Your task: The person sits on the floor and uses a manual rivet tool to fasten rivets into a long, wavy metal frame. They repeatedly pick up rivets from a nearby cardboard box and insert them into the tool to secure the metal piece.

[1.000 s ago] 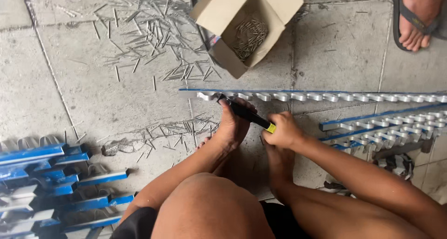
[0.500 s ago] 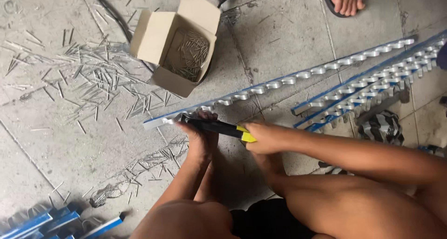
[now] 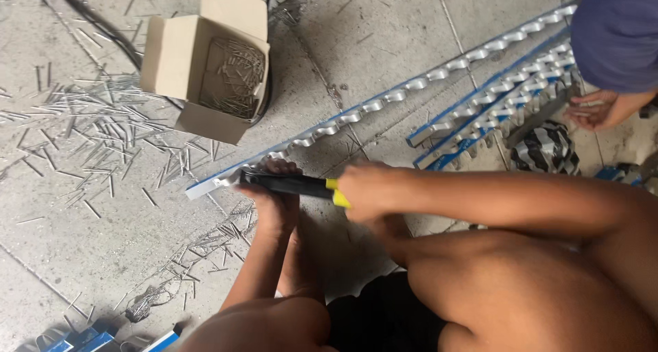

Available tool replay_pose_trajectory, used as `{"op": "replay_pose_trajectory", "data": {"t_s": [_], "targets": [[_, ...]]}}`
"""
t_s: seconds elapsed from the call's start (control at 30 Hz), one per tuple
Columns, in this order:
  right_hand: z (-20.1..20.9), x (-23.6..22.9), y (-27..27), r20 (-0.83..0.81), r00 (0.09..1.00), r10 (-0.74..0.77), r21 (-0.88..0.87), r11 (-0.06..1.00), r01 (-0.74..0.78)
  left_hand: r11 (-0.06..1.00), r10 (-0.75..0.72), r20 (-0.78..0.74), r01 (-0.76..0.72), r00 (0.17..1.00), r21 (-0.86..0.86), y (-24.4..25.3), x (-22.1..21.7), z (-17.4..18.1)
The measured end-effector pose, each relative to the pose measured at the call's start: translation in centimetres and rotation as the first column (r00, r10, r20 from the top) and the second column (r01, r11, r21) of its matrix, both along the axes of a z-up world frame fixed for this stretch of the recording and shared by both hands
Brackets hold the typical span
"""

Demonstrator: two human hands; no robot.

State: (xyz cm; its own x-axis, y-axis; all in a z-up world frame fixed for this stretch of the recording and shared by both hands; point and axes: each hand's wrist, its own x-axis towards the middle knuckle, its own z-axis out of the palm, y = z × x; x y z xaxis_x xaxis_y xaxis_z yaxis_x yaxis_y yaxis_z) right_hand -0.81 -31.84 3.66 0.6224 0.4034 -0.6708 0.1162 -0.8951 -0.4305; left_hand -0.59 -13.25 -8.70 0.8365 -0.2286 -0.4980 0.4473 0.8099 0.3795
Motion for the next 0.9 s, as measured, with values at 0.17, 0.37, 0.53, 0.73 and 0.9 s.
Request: {"op": "replay_pose_trajectory", "data": {"t_s": [0.17, 0.37, 0.53, 0.73, 0.9], "targets": [[5.3, 3.5, 0.9, -0.361, 0.932, -0.037, -0.091, 0.996, 0.005, 0.999, 0.045, 0.064, -0.045, 0.997, 0.005, -0.8, -0.9, -2.6], [-3.3, -1.7, 0.2, -0.274, 0.846, -0.457, -0.057, 0.886, 0.460, 0.993, 0.095, -0.083, -0.100, 0.992, -0.059, -0.7, -0.5, -2.1], [-6.8, -1.7, 0.5, 0.046, 0.939, -0.342, 0.043, 0.939, 0.340, 0.995, 0.097, -0.124, -0.095, 0.988, 0.026, -0.1, 0.6, 0.2], [-7.6, -1.1, 0.4, 0.144, 0.927, -0.345, 0.212, 0.926, 0.312, 0.992, -0.050, 0.242, 0.021, 0.969, 0.123, 0.1, -1.3, 1.0], [-2.8, -0.8, -1.2, 0.124, 0.924, -0.362, 0.452, 0.849, 0.272, 0.883, -0.438, 0.470, 0.268, 0.766, 0.386, 4.2, -0.7, 4.2]]}}
